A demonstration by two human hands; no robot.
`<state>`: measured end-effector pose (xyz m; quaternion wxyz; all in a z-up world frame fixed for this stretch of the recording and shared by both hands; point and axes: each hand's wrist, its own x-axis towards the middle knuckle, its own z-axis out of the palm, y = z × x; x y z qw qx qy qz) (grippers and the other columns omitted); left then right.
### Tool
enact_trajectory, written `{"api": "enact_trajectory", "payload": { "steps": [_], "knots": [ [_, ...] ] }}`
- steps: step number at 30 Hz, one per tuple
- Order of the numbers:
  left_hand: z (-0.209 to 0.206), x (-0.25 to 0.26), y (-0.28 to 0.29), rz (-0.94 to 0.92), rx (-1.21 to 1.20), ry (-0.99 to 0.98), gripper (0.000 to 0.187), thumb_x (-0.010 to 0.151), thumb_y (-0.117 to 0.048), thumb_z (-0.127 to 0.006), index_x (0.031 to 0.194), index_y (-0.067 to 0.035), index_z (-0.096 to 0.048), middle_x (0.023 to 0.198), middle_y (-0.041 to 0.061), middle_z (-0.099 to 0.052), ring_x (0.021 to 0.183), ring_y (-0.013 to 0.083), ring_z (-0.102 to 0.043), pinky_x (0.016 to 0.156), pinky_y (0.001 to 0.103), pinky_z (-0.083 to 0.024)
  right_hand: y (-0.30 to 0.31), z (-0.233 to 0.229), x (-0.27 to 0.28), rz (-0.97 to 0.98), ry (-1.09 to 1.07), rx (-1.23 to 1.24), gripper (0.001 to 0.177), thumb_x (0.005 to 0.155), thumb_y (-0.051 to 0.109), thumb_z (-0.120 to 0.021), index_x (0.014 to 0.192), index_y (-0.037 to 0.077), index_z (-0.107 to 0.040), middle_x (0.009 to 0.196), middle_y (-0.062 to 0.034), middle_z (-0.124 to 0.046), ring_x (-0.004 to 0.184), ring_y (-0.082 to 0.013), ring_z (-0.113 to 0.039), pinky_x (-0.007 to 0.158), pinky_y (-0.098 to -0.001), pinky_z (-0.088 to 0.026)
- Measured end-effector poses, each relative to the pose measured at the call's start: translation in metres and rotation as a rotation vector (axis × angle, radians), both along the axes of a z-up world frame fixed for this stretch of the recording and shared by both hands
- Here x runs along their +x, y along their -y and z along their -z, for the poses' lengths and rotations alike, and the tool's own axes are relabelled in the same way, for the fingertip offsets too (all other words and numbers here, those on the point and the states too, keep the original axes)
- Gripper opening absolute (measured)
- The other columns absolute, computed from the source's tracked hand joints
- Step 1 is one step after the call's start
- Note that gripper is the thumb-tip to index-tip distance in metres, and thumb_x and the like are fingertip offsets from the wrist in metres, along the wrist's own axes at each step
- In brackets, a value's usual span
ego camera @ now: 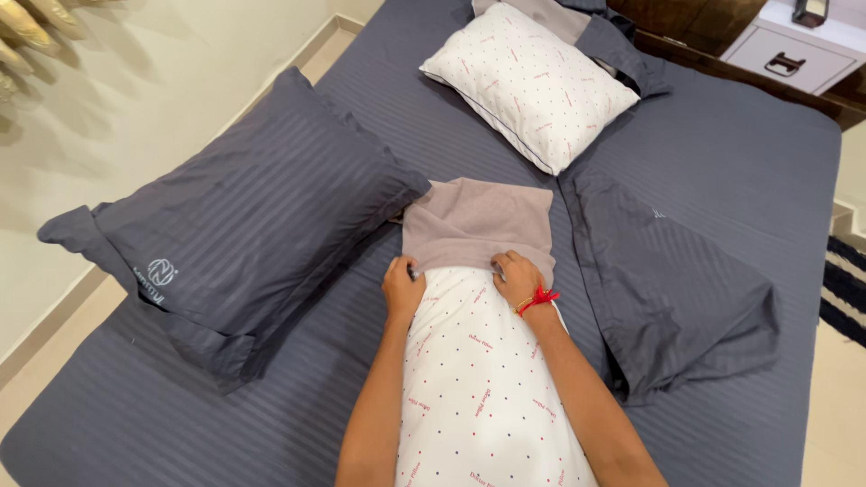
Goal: The person removes a pillow from its old cover, takes a fresh pillowcase, and slides the pillow inside, pulling the fabric taut to smooth it.
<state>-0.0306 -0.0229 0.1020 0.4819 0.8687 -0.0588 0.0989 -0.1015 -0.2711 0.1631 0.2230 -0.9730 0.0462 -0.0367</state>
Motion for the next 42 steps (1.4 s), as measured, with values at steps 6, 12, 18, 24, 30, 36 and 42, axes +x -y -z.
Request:
{"api": "enact_trajectory", "payload": {
  "steps": [6, 12, 18, 24, 30, 36, 42],
  "knots": [
    [0.03, -0.024, -0.036, 0.089, 0.018, -0.035, 0.028, 0.074, -0.005, -0.073, 0.099, -0.009, -0.064, 0.103, 0.013, -0.063, 0.086, 0.0349, -0.067, 0.074, 0.044, -0.053, -0.01, 0.016, -0.007, -0.013, 0.148, -0.076, 0.02, 0.078, 0.009, -0.072, 0.096, 0.009, -0.062, 0.099, -0.0093, -0.062, 0.091, -0.0335, -0.064, 0.078, -0.0459, -0.054],
    [0.089, 0.014, -0.013, -0.063, 0.091, -0.25, 0.025, 0.083, -0.011, -0.074, 0.104, -0.012, -0.062, 0.105, 0.019, -0.066, 0.096, 0.0414, -0.065, 0.08, 0.046, -0.053, -0.022, -0.008, -0.024, -0.107, 0.216, -0.081, 0.025, 0.072, 0.003, -0.071, 0.094, 0.01, -0.062, 0.096, -0.0061, -0.058, 0.096, -0.0283, -0.061, 0.071, -0.0437, -0.052],
    [0.104, 0.006, -0.023, 0.001, -0.076, -0.55, 0.034, 0.081, -0.022, -0.077, 0.107, -0.01, -0.059, 0.106, 0.018, -0.072, 0.099, 0.0323, -0.068, 0.086, 0.04, -0.053, -0.018, 0.015, -0.022, -0.041, 0.269, 0.025, 0.022, 0.073, 0.001, -0.068, 0.092, 0.012, -0.063, 0.097, -0.0055, -0.059, 0.098, -0.029, -0.061, 0.077, -0.0419, -0.052],
    [0.104, -0.035, -0.04, 0.019, -0.674, -0.845, 0.045, 0.108, -0.047, -0.049, 0.117, -0.009, -0.07, 0.108, 0.005, -0.075, 0.102, 0.0148, -0.063, 0.088, 0.027, -0.048, -0.007, 0.043, -0.017, 0.119, 0.149, -0.062, 0.028, 0.075, -0.001, -0.068, 0.097, 0.016, -0.067, 0.102, -0.003, -0.063, 0.104, -0.0297, -0.06, 0.082, -0.0439, -0.051],
    [0.079, -0.041, -0.044, 0.078, -0.306, -0.507, 0.019, 0.096, -0.008, -0.058, 0.113, -0.009, -0.05, 0.076, 0.014, -0.065, 0.068, 0.0169, -0.056, 0.062, 0.035, -0.046, 0.042, 0.083, -0.02, 0.316, 0.081, -0.114, 0.037, 0.068, 0.005, -0.074, 0.103, 0.019, -0.068, 0.114, -0.0075, -0.062, 0.107, -0.0362, -0.059, 0.085, -0.0459, -0.052],
    [0.081, -0.01, -0.026, -0.006, -0.192, -0.123, 0.02, 0.087, -0.004, -0.069, 0.102, -0.006, -0.055, 0.076, 0.012, -0.06, 0.066, 0.02, -0.055, 0.063, 0.033, -0.048, 0.099, 0.104, -0.043, 0.599, -0.408, 0.256, 0.042, 0.098, 0.042, -0.063, 0.121, 0.007, -0.06, 0.115, -0.0261, -0.07, 0.11, -0.0438, -0.064, 0.094, -0.0498, -0.049],
    [0.101, -0.002, -0.01, -0.084, -0.135, -0.247, 0.022, 0.082, -0.011, -0.073, 0.097, -0.007, -0.057, 0.078, 0.012, -0.063, 0.07, 0.0237, -0.06, 0.066, 0.035, -0.049, 0.106, 0.137, -0.05, 0.512, -0.13, 0.715, 0.041, 0.102, 0.025, -0.054, 0.13, 0.0, -0.067, 0.106, -0.0164, -0.075, 0.097, -0.025, -0.067, 0.089, -0.0358, -0.051]
  ]
}}
